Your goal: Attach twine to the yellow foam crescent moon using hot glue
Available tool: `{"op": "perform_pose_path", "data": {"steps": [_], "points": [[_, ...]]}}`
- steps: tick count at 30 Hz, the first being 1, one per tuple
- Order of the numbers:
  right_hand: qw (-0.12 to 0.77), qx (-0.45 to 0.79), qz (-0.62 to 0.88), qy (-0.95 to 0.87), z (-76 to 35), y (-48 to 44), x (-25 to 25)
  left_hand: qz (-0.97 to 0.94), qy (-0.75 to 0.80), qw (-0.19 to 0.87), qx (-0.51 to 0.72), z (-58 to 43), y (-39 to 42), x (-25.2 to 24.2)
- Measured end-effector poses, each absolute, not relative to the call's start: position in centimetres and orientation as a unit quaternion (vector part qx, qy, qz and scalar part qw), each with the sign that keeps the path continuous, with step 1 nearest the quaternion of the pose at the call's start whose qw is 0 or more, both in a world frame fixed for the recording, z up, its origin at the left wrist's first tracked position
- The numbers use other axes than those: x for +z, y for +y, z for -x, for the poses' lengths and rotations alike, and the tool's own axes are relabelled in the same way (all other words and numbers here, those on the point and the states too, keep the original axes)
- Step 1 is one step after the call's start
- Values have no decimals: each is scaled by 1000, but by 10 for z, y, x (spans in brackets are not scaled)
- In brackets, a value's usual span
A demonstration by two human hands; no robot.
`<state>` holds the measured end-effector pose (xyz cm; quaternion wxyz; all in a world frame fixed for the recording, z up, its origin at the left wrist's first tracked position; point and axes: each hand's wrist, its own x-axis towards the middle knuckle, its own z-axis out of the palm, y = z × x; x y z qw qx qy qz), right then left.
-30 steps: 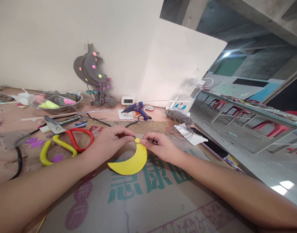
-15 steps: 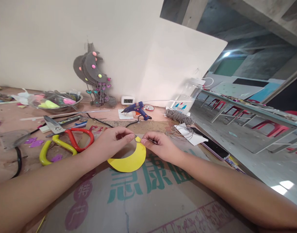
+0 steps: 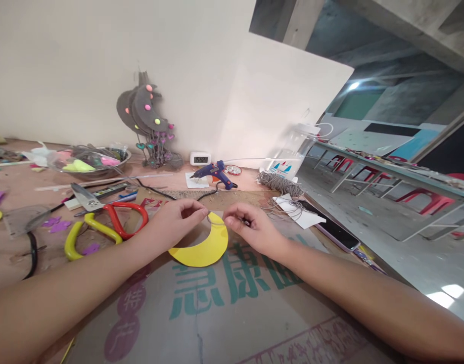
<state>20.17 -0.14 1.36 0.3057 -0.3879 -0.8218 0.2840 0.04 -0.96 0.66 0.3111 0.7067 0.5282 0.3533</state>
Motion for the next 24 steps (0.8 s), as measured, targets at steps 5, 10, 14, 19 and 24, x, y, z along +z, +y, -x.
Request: {"op": "perform_pose_path", "data": {"steps": [5,10,14,19,24], "points": [[333,220,425,-813,-216,27,27,-700,522,334,354,-1,-11,7],[161,163,503,-834,-250,70,24,-699,529,332,350,-1,-11,9],[173,90,504,-841,-259,81,14,-700,514,339,361,-2,-11,8],[222,65,489,-841,-252,75,21,-695,507,352,369,-3,-11,6],[217,78,483,-844,-253,69,28,-688,514,345,378,-3,-9,3]]}}
